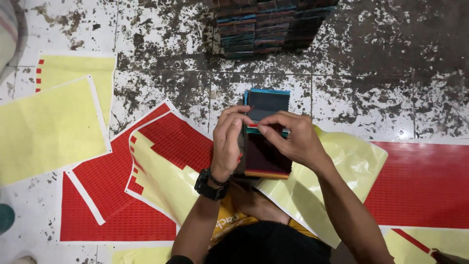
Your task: The person sits on the floor and assembles notebooks by hand. They peel red adhesive strips from yellow backing sheets and apply them to the spines of stacked notebooks, pressing them down to secure the binding.
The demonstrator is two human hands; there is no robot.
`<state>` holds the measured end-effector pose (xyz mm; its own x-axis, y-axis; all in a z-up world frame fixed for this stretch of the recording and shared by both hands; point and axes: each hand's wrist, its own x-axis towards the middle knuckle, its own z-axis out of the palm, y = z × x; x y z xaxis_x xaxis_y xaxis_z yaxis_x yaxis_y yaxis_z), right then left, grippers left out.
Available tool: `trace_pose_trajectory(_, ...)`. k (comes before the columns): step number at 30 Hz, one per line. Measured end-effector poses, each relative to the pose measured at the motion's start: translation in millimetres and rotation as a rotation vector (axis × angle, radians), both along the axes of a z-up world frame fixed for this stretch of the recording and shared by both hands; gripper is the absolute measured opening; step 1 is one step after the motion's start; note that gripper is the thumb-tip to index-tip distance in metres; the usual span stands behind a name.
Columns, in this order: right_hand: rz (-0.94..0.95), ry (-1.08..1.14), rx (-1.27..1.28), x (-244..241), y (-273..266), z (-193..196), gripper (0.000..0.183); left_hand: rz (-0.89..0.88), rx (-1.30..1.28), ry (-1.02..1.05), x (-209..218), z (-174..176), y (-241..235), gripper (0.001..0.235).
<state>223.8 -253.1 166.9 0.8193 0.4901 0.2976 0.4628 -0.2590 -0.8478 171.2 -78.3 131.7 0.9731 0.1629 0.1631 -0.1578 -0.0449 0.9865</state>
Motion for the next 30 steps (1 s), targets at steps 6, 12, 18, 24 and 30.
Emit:
trace_pose_trajectory(6, -0.042, 0.018, -0.084, 3, -10, -22, 0.005, 0.021, 0.094, 0.062, 5, -15, -3, 0.042)
trace_pose_trajectory(12, -0.095, -0.004, -0.259, 29, -15, -49, 0.009, 0.148, 0.414, 0.021, 21, -24, 0, 0.037)
trace_pose_trajectory(18, -0.043, 0.123, -0.353, 82, -4, -91, 0.015, 0.186, 0.568, -0.031, 52, -88, 28, 0.019)
trace_pose_trajectory(24, -0.009, 0.151, -0.46, 91, -2, -108, 0.018, 0.095, 0.795, -0.114, 64, -94, 35, 0.022)
trace_pose_trajectory(30, -0.053, 0.165, -0.515, 91, 1, -120, 0.02, 0.044, 1.036, -0.246, 74, -115, 35, 0.026)
